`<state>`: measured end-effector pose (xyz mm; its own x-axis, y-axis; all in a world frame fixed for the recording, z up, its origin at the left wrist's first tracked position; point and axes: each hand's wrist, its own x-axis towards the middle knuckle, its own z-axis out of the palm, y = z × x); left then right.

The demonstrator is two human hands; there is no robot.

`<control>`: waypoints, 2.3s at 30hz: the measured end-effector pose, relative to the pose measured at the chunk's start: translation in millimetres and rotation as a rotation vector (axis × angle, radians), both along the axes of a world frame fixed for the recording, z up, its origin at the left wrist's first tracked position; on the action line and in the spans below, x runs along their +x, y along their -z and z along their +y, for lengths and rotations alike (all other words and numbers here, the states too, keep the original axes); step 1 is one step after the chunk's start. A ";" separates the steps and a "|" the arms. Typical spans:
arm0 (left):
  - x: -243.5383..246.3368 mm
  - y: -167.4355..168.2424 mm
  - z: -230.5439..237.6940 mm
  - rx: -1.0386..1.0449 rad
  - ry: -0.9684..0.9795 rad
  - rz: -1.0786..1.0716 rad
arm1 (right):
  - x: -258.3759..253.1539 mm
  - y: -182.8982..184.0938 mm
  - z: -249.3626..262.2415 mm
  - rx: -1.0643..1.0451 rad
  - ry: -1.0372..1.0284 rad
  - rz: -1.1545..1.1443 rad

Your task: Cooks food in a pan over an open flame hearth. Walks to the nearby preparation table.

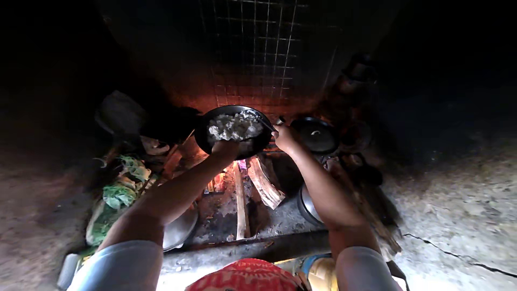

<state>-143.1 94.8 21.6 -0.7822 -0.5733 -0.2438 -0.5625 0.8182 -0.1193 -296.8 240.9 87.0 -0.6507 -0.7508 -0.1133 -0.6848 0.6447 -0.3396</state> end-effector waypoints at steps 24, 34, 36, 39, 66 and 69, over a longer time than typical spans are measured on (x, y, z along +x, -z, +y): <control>154.1 -39.1 -84.1 0.459 -0.385 0.399 | 32.1 39.6 -52.3 0.196 -0.204 0.085; 181.1 -101.6 -81.1 0.130 -0.060 -0.021 | 1.6 9.2 -18.3 0.198 -0.094 0.101; 175.8 -79.8 -68.8 0.122 -0.067 -0.064 | 3.6 13.0 -15.5 0.208 -0.004 0.090; 154.1 -34.0 -47.4 0.128 -0.097 -0.021 | 16.7 19.7 -9.2 0.223 0.043 0.040; 84.8 -16.7 -73.2 0.032 -0.190 0.020 | 28.0 28.7 -22.6 0.251 -0.078 -0.020; 92.0 -74.4 -62.6 -0.066 -0.187 -0.037 | 20.9 15.9 -18.7 0.234 -0.047 0.026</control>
<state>-51.1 32.3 96.0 -0.6517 -0.7235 -0.2275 -0.6982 0.6895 -0.1928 -275.9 222.2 71.1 -0.6205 -0.7356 -0.2718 -0.7225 0.6710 -0.1665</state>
